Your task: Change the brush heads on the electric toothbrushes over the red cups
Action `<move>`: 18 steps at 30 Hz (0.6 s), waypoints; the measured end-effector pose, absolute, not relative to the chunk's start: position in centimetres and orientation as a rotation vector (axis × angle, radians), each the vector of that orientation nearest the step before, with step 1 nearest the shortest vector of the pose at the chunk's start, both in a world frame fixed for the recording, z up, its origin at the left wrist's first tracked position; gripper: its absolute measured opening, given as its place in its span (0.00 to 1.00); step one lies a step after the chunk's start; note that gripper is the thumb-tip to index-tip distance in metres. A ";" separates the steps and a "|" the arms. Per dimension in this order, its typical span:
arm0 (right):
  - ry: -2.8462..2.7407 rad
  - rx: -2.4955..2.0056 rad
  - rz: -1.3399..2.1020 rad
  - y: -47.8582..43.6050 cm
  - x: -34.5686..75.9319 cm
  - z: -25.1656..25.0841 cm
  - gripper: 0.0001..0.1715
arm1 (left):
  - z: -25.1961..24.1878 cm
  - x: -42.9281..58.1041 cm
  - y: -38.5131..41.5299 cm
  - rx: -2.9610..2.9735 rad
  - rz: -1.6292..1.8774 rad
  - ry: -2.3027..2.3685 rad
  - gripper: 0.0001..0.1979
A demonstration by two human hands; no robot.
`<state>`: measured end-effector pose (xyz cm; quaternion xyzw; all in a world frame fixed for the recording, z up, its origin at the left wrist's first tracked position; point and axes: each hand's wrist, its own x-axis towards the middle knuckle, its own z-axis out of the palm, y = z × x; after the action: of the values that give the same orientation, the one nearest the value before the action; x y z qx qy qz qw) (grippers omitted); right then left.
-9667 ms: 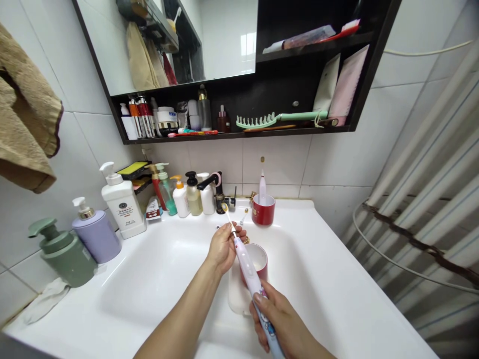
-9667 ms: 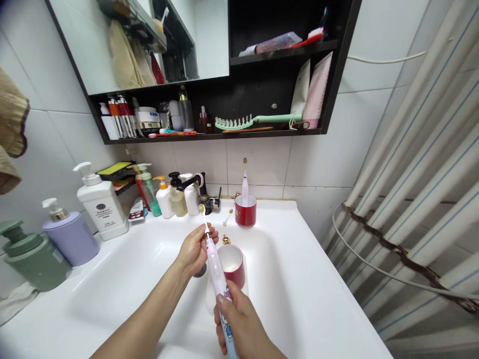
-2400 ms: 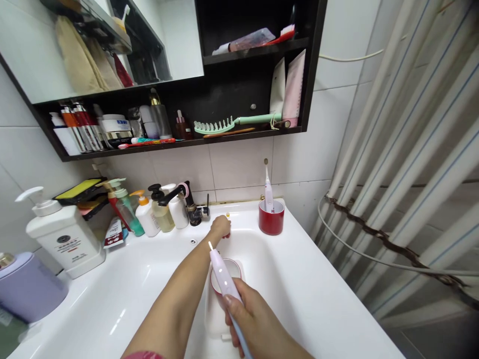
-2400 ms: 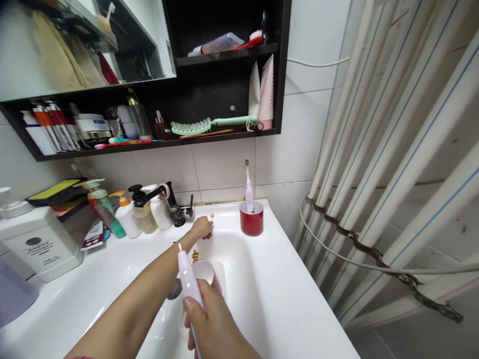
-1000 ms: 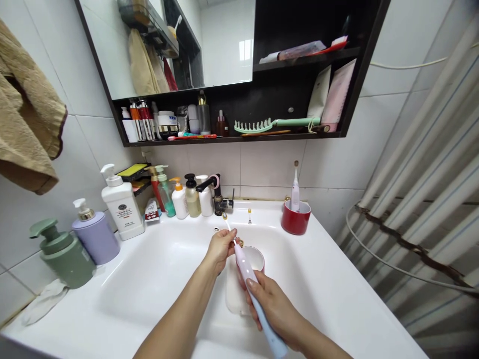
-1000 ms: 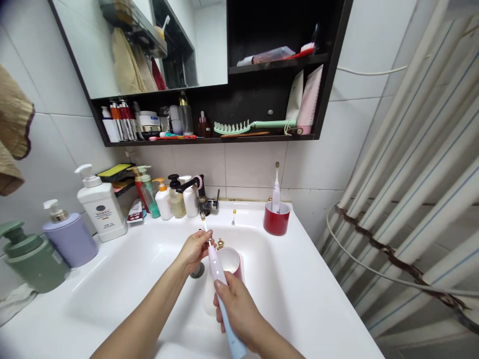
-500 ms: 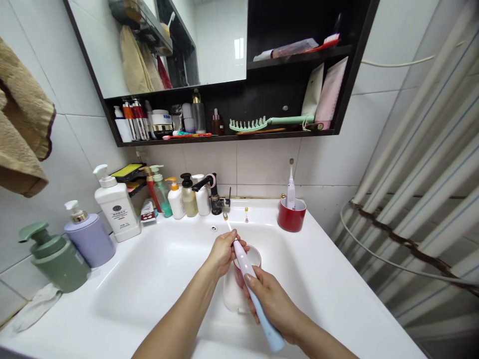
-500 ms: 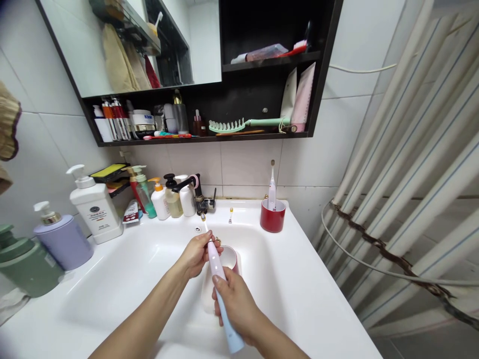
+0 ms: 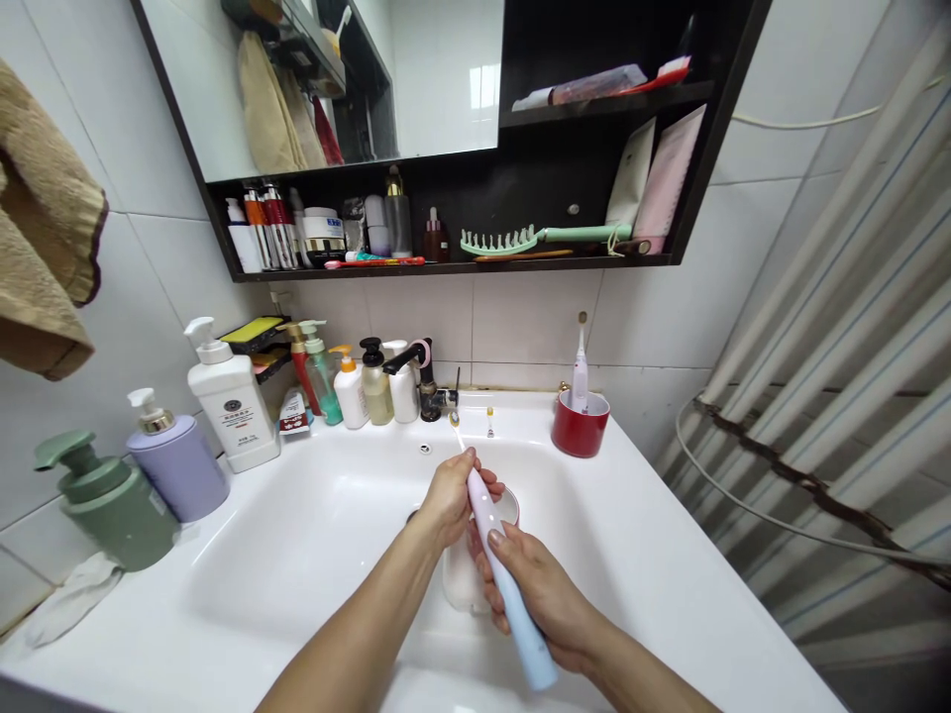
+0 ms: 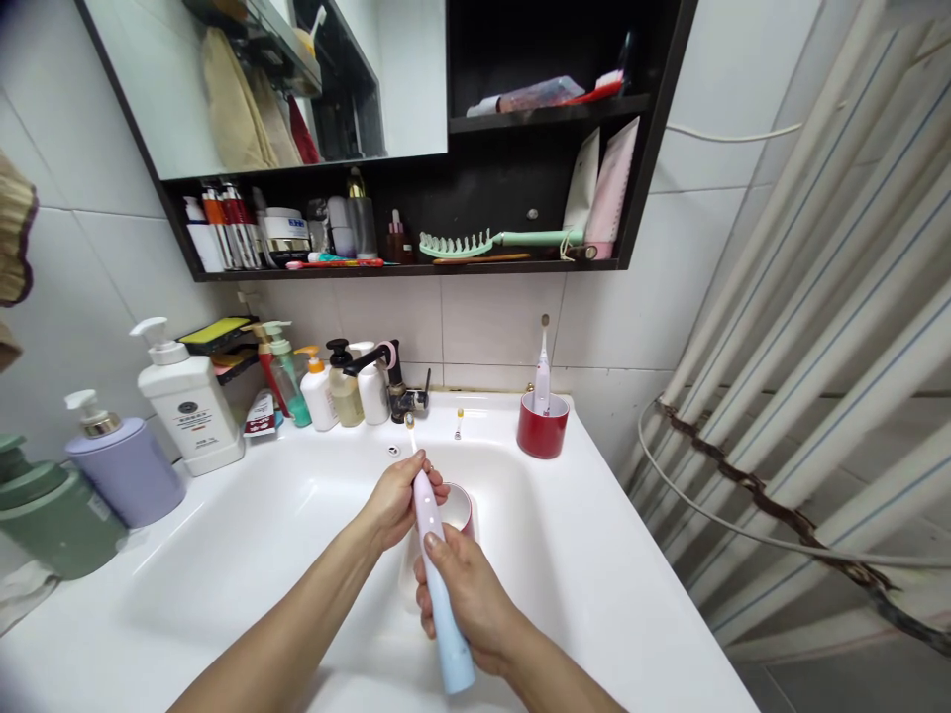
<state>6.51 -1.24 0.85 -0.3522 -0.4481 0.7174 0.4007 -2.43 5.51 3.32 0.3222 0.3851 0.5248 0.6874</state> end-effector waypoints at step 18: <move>-1.497 -1.201 0.870 7.1 7.3 0.1 0.14 | -1.0 -4.5 2.9 2.136 0.779 1.512 0.10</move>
<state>7.30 7.11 0.06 -0.4953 -0.6176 0.3589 0.4944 -4.47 2.90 -1.03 0.7658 0.5421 0.2792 0.2042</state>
